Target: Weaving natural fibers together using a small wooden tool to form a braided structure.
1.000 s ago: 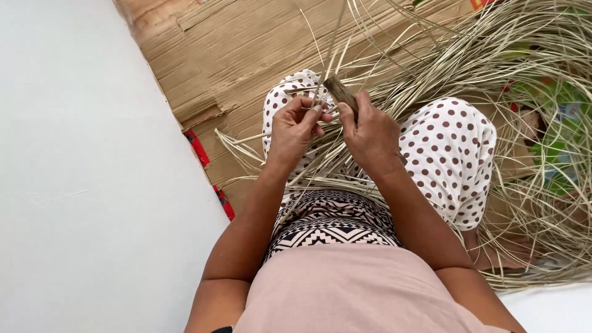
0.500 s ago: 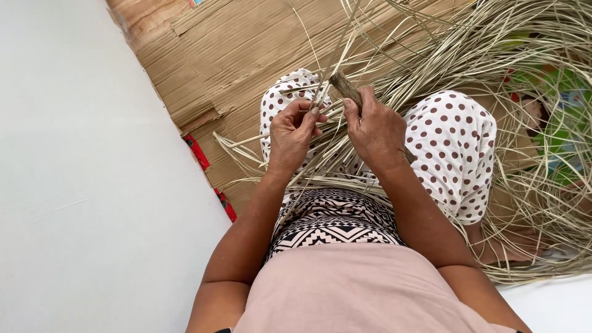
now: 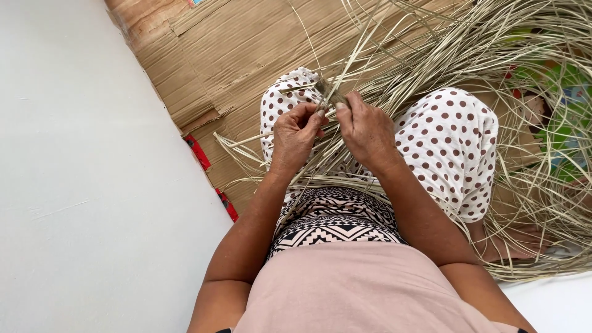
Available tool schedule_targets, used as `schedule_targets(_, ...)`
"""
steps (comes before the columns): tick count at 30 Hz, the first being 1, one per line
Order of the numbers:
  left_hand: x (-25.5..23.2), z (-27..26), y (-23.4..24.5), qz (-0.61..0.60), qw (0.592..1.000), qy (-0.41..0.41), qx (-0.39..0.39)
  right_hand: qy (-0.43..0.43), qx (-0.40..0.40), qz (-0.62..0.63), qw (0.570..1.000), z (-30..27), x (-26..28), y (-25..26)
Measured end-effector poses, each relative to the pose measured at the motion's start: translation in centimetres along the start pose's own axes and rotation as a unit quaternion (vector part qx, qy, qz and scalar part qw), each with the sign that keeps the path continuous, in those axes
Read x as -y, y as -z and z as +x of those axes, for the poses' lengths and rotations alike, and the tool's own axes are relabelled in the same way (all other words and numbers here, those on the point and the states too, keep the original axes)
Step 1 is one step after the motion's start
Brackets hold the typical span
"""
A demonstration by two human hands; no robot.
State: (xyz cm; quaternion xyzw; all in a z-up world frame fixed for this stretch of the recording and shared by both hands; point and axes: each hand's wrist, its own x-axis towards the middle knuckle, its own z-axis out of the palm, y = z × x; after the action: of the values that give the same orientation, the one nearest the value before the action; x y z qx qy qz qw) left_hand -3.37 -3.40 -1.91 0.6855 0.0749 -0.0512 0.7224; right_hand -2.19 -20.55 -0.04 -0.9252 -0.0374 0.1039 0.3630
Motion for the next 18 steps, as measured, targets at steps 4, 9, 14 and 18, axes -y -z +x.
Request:
schedule_targets(4, -0.7, 0.6, 0.6, -0.018, 1.000, 0.012, -0.006, -0.025, 0.041, 0.113, 0.992, 0.7, -2.6, -1.0)
schedule_targets(9, -0.9, 1.1, 1.6, -0.116, 0.990, 0.063, -0.041, -0.177, 0.122, 0.639, 0.739, 1.3, -3.9, 0.5)
schedule_targets(14, -1.5, 1.1, 1.6, -0.131, 0.988, 0.073, -0.038, -0.161, 0.081, 0.638, 0.748, 1.7, -6.4, 0.1)
schedule_targets(18, -1.5, 0.9, 1.7, -0.123, 0.989, 0.071, -0.037, -0.144, 0.044, 0.648, 0.747, 1.8, -6.7, -0.3)
